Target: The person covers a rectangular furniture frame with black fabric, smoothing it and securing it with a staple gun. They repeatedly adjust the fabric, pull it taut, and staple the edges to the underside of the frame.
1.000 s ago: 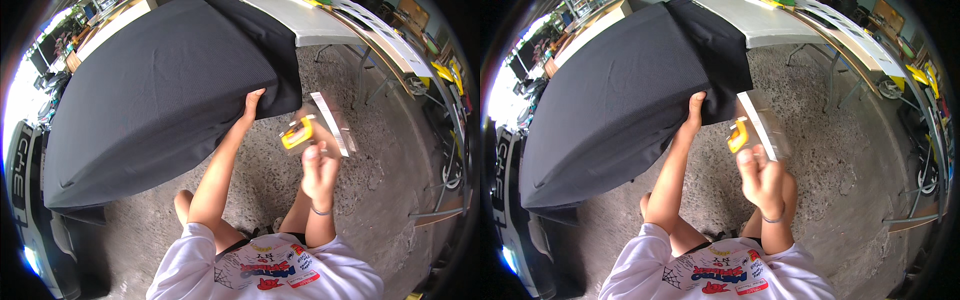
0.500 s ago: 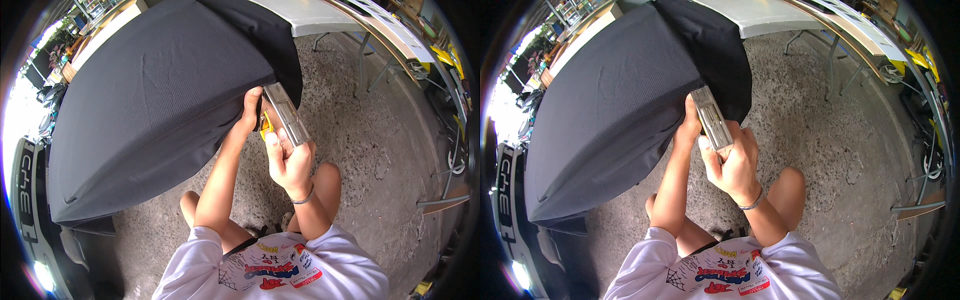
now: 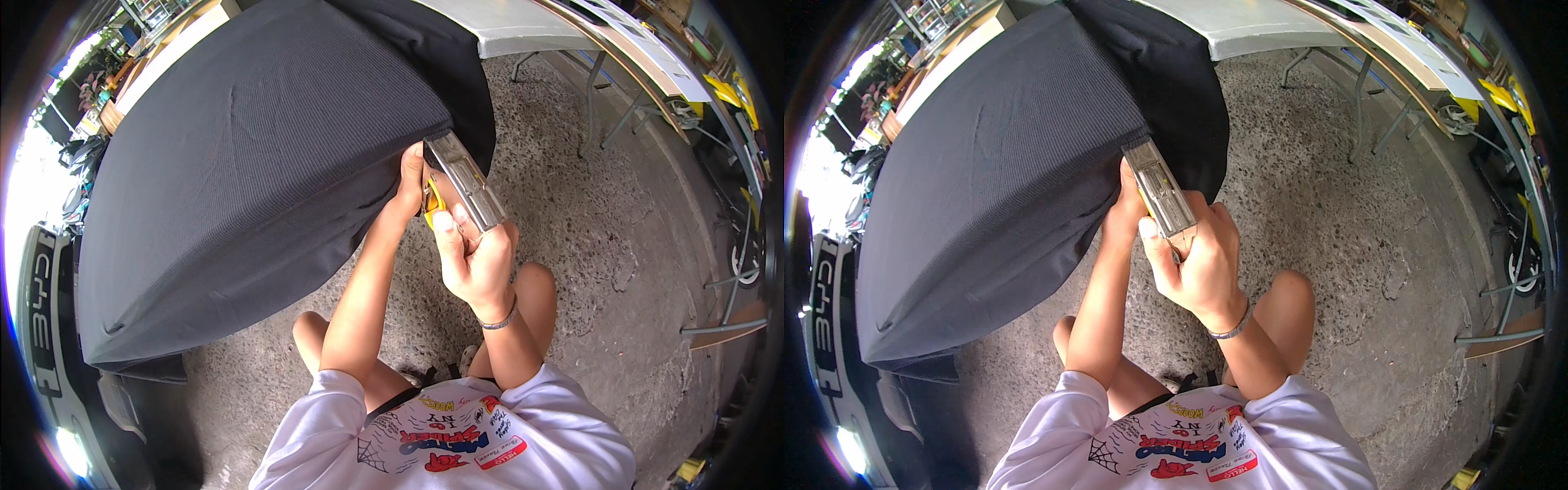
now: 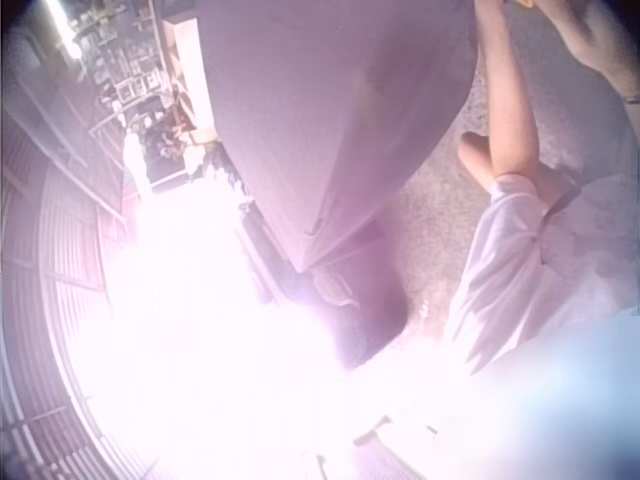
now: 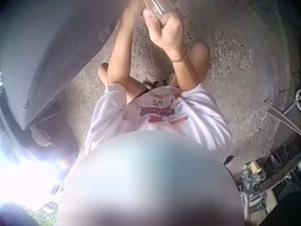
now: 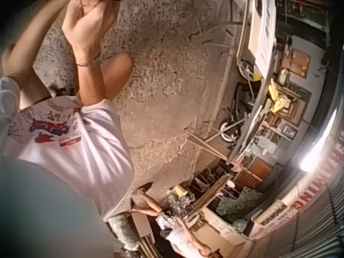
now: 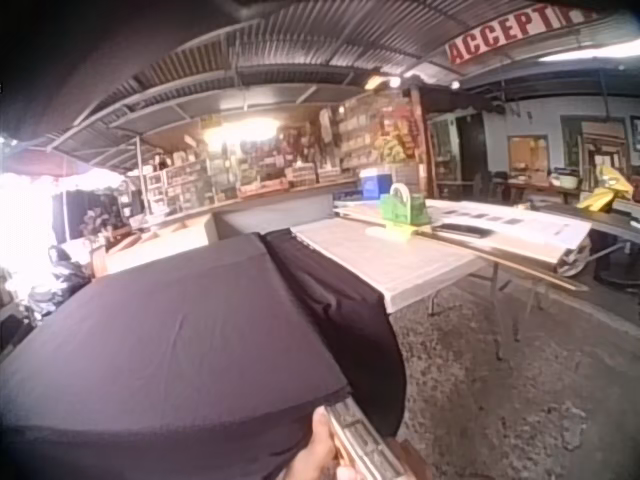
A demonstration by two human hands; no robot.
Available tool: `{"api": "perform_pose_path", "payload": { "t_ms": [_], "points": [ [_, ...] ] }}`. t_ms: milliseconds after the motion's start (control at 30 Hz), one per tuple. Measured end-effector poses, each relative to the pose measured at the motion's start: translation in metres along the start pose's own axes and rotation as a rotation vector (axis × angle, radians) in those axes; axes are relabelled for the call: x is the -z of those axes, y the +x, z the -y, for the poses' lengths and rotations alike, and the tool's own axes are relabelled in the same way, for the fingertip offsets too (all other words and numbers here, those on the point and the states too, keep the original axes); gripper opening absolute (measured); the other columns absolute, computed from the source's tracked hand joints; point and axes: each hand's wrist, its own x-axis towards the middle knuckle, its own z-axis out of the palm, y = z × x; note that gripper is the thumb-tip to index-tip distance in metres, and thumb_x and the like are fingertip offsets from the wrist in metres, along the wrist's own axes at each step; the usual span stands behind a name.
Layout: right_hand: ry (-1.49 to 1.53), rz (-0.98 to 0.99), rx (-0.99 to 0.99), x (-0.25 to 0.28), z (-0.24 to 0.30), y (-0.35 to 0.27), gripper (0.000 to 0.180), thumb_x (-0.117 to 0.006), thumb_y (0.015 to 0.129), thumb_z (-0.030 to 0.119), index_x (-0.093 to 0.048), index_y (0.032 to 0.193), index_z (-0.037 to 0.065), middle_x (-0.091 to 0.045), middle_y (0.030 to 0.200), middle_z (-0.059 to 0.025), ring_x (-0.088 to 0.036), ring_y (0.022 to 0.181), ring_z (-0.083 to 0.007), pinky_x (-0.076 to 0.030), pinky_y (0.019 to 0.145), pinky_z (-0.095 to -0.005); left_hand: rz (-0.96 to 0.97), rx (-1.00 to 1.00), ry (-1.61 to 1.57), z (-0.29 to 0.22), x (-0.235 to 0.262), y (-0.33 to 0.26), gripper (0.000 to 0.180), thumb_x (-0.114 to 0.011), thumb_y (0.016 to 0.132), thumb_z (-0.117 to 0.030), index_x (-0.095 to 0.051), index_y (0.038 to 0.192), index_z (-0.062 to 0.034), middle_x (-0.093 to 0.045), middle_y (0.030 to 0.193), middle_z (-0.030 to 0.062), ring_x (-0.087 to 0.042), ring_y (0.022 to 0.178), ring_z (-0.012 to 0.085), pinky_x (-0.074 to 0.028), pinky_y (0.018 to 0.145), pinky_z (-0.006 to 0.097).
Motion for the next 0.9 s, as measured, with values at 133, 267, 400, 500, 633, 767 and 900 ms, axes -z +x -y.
{"api": "perform_pose_path", "payload": {
  "t_ms": [133,267,400,500,633,767,900],
  "points": [
    [0.011,-0.013,0.020,0.001,-0.002,0.001,0.018,-0.068,0.089,0.022,-0.065,0.095,0.004,-0.062,0.080,-0.0102,-0.053,0.057,-0.0297,-0.040,0.059,-0.0396,0.077,0.151,0.058,-0.021,0.001,-0.003,0.053,-0.030,0.108,-0.045,-0.047,0.131,-0.0013,-0.050,0.124,0.0103,-0.043,0.122,0.0173,-0.029,0.111,0.031],
    [0.020,-0.020,0.024,0.002,0.000,0.002,0.017,-0.067,0.090,0.021,-0.065,0.094,0.005,-0.060,0.077,-0.0092,-0.052,0.056,-0.0279,-0.040,0.058,-0.0391,0.042,0.184,0.104,-0.043,-0.005,-0.007,0.053,-0.030,0.108,-0.045,-0.047,0.133,-0.0016,-0.050,0.128,0.0105,-0.043,0.123,0.0181,-0.029,0.111,0.031],
    [0.033,-0.014,-0.004,0.000,0.000,0.001,0.017,-0.067,0.090,0.021,-0.065,0.094,0.005,-0.059,0.076,-0.0086,-0.051,0.055,-0.0269,-0.039,0.058,-0.0389,0.034,0.154,0.107,-0.043,-0.003,-0.007,0.053,-0.029,0.108,-0.046,-0.047,0.132,-0.0023,-0.052,0.127,0.0098,-0.045,0.121,0.0178,-0.031,0.110,0.030],
    [0.029,-0.019,0.011,0.000,-0.001,0.001,0.017,-0.067,0.090,0.021,-0.066,0.094,0.005,-0.058,0.075,-0.0085,-0.051,0.055,-0.0272,-0.039,0.058,-0.0388,0.045,0.127,0.070,-0.040,-0.002,-0.006,0.053,-0.029,0.107,-0.046,-0.048,0.132,-0.0028,-0.052,0.126,0.0093,-0.046,0.119,0.0174,-0.033,0.108,0.030],
    [0.034,-0.017,0.012,0.000,-0.001,0.002,0.017,-0.067,0.090,0.022,-0.066,0.092,0.005,-0.058,0.074,-0.0085,-0.051,0.055,-0.0275,-0.039,0.057,-0.0384,0.065,0.085,0.025,-0.037,-0.001,-0.003,0.054,-0.029,0.107,-0.047,-0.048,0.132,-0.0034,-0.053,0.123,0.0086,-0.047,0.117,0.0168,-0.034,0.107,0.030],
    [0.046,0.009,-0.019,0.000,-0.003,0.002,0.017,-0.067,0.090,0.022,-0.066,0.091,0.006,-0.057,0.073,-0.0082,-0.050,0.054,-0.0270,-0.039,0.057,-0.0382,0.078,0.045,-0.011,-0.032,-0.002,-0.002,0.054,-0.029,0.107,-0.048,-0.049,0.132,-0.0041,-0.054,0.121,0.0079,-0.049,0.115,0.0163,-0.036,0.105,0.029],
    [0.038,0.014,-0.024,0.000,-0.004,0.004,0.016,-0.068,0.090,0.022,-0.066,0.091,0.006,-0.056,0.072,-0.0078,-0.048,0.053,-0.0261,-0.038,0.057,-0.0379,0.096,0.022,-0.039,-0.031,-0.004,0.000,0.054,-0.028,0.107,-0.049,-0.049,0.131,-0.0047,-0.055,0.119,0.0072,-0.050,0.113,0.0157,-0.038,0.103,0.029]
  ]
}}
